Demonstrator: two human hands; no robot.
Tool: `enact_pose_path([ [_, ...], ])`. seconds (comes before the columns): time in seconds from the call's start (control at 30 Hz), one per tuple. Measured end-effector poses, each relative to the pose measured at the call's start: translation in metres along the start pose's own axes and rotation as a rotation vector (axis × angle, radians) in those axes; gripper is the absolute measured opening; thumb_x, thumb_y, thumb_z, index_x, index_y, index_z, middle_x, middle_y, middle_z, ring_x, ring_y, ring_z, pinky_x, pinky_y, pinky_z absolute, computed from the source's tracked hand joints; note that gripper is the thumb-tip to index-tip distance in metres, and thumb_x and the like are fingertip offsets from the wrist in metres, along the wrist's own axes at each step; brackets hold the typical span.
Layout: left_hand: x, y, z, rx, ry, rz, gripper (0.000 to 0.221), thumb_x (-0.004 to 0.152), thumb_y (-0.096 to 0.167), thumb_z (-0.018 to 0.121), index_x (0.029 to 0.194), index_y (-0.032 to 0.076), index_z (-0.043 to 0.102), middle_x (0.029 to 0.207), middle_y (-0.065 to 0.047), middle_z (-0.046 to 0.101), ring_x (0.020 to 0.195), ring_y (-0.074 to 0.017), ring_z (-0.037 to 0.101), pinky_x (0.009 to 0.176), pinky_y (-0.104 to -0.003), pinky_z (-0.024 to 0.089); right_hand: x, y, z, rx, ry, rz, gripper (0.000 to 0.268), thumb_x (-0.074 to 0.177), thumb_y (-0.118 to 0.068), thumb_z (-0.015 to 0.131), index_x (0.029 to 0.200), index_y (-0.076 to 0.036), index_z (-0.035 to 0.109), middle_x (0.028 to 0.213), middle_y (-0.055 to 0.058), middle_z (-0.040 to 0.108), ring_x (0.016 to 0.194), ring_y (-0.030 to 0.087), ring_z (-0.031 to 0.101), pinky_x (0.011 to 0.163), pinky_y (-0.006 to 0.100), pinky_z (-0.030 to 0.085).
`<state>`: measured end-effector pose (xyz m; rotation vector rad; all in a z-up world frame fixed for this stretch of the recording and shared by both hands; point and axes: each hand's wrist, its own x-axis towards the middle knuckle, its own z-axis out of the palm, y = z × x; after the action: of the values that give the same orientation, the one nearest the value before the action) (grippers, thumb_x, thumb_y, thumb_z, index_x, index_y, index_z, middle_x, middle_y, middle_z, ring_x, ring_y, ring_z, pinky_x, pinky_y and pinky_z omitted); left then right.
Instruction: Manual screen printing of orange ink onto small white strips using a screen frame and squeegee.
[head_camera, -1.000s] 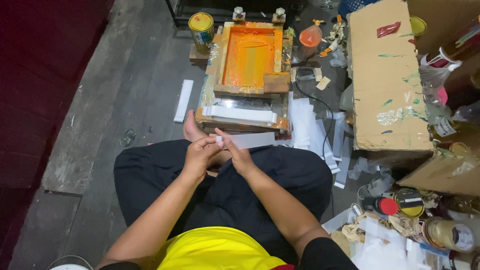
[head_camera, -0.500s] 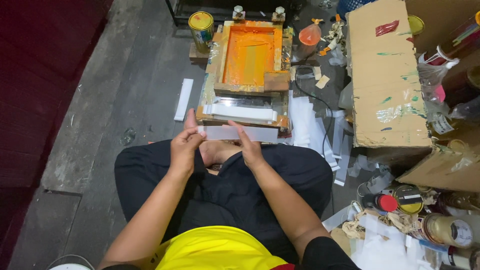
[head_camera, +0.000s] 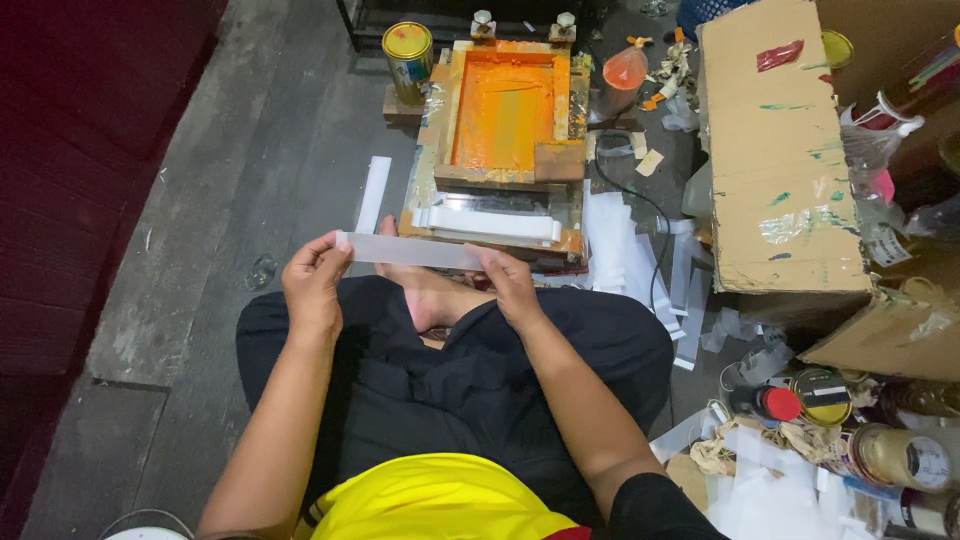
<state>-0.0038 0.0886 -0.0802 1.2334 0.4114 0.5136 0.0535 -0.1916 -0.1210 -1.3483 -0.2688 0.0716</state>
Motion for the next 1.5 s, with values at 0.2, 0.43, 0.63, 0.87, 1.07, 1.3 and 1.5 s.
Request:
enact_pose_path([
  [0.2,-0.005,-0.004,-0.002,0.005,-0.011,-0.07,0.032,0.087,0.006,0.08,0.117,0.0,0.071,0.086,-0.005,0.07,0.084,-0.0148,0.075,0.085,-0.026,0.063,0.006,-0.008,-0.015,-0.224,-0.008,-0.027,0.023,0.1,-0.019,0.072,0.117,-0.007,0.081,0.099,0.017,0.079,0.088,0.024,0.075,0.074,0.038,0.061],
  [0.43,-0.016,-0.01,0.001,0.073,-0.089,-0.137,0.034,0.084,0.006,0.081,0.117,0.002,0.072,0.087,-0.005,0.068,0.084,-0.0111,0.071,0.084,-0.022,0.06,0.017,-0.006,-0.025,-0.262,0.096,-0.061,0.021,0.089,-0.011,0.082,0.11,-0.007,0.082,0.091,0.014,0.078,0.081,0.015,0.07,0.064,0.032,0.059],
  [0.63,-0.018,-0.005,0.005,0.103,-0.138,-0.134,0.023,0.083,0.003,0.081,0.106,0.005,0.077,0.1,-0.009,0.072,0.093,-0.0121,0.068,0.085,-0.027,0.06,0.016,-0.023,-0.024,-0.231,0.098,-0.155,0.011,0.089,0.001,0.077,0.096,-0.006,0.081,0.115,0.016,0.077,0.107,0.02,0.07,0.093,0.035,0.056],
  [0.87,-0.022,-0.002,0.01,-0.016,-0.175,-0.187,0.023,0.086,-0.003,0.074,0.109,-0.004,0.073,0.098,-0.015,0.069,0.095,-0.0277,0.074,0.093,-0.037,0.061,0.014,-0.019,-0.027,-0.107,0.124,-0.142,0.008,0.093,-0.002,0.072,0.096,-0.004,0.079,0.108,0.014,0.073,0.1,0.016,0.065,0.094,0.034,0.053],
  [1.07,-0.021,0.009,0.015,-0.102,-0.237,-0.206,0.03,0.084,-0.007,0.064,0.113,-0.008,0.072,0.102,-0.015,0.069,0.092,-0.0279,0.076,0.092,-0.039,0.063,0.014,-0.025,-0.033,-0.026,0.142,-0.149,0.023,0.086,-0.005,0.061,0.098,-0.001,0.079,0.086,0.006,0.071,0.085,0.01,0.06,0.085,0.027,0.051],
  [1.3,-0.015,0.011,0.04,-0.042,-0.205,-0.14,0.033,0.082,-0.002,0.081,0.114,-0.005,0.074,0.085,-0.01,0.071,0.081,-0.017,0.074,0.082,-0.029,0.063,0.033,-0.006,-0.056,0.422,0.104,-0.095,0.045,0.093,-0.023,0.056,0.132,0.0,0.062,0.114,0.015,0.074,0.101,0.019,0.074,0.089,0.031,0.06],
  [1.5,-0.011,0.004,0.064,-0.046,-0.15,-0.123,0.034,0.078,-0.001,0.086,0.11,-0.004,0.075,0.086,-0.007,0.071,0.08,-0.0121,0.07,0.081,-0.026,0.062,0.04,-0.013,-0.034,0.684,-0.115,-0.069,0.084,0.094,-0.044,0.063,0.163,-0.013,0.029,0.124,0.014,0.074,0.114,0.019,0.071,0.101,0.032,0.056],
])
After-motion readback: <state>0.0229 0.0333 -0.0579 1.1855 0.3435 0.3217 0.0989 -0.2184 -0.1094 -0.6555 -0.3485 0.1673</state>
